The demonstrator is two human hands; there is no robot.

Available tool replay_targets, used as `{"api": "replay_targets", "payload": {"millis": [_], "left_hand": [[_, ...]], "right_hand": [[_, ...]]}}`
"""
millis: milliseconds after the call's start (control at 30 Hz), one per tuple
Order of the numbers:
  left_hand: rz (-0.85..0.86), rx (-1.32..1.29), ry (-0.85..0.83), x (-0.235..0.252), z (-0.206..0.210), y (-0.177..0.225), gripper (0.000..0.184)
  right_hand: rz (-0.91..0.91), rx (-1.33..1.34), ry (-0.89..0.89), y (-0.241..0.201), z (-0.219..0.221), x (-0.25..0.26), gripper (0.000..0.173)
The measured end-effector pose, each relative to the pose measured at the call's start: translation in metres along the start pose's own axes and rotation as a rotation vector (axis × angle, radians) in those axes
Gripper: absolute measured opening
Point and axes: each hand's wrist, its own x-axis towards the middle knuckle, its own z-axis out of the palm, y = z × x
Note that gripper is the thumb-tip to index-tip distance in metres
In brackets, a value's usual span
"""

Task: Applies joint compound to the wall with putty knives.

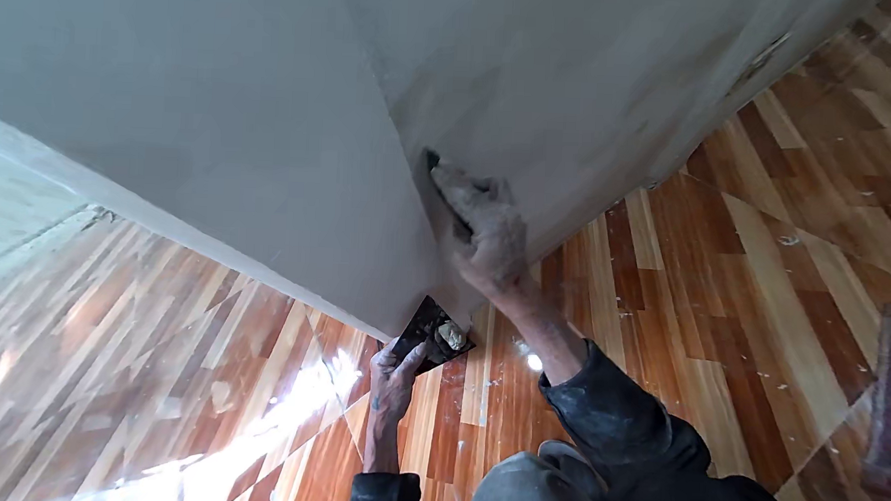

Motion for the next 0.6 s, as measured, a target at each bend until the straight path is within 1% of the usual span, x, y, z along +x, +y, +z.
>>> {"api": "replay_targets", "payload": {"millis": [67,100,133,200,267,300,367,400,500,600], "left_hand": [[-0.001,-0.025,0.019,0.002,0.014,0.009,0.016],[0.002,-0.052,0.033,0.002,0.022,0.015,0.017],[0.005,-0.091,0.051,0.001,0.031,0.023,0.018],[-0.02,-0.203,0.083,0.0,0.052,0.038,0.021],[-0.071,-0.272,0.112,-0.002,0.073,0.051,0.025],[-0.095,-0.288,0.12,-0.002,0.083,0.055,0.026],[-0.131,-0.309,0.124,-0.003,0.101,0.059,0.027],[-0.142,-0.317,0.123,-0.004,0.108,0.059,0.027],[-0.164,-0.326,0.147,-0.008,0.125,0.052,0.027],[-0.197,-0.32,0.17,-0.013,0.132,0.045,0.028]], "right_hand": [[-0.018,0.02,-0.009,0.008,-0.003,-0.002,0.051],[0.005,0.049,-0.008,0.015,-0.006,-0.003,0.047],[0.061,0.104,-0.022,0.022,-0.011,-0.006,0.042],[0.251,0.311,-0.104,0.037,-0.028,-0.022,0.03],[0.392,0.517,-0.168,0.047,-0.045,-0.046,0.028],[0.422,0.594,-0.196,0.048,-0.054,-0.059,0.029],[0.393,0.686,-0.232,0.05,-0.068,-0.084,0.035],[0.36,0.691,-0.226,0.051,-0.073,-0.094,0.037],[0.263,0.586,-0.223,0.06,-0.082,-0.115,0.04],[0.242,0.472,-0.324,0.072,-0.095,-0.127,0.044]]}}
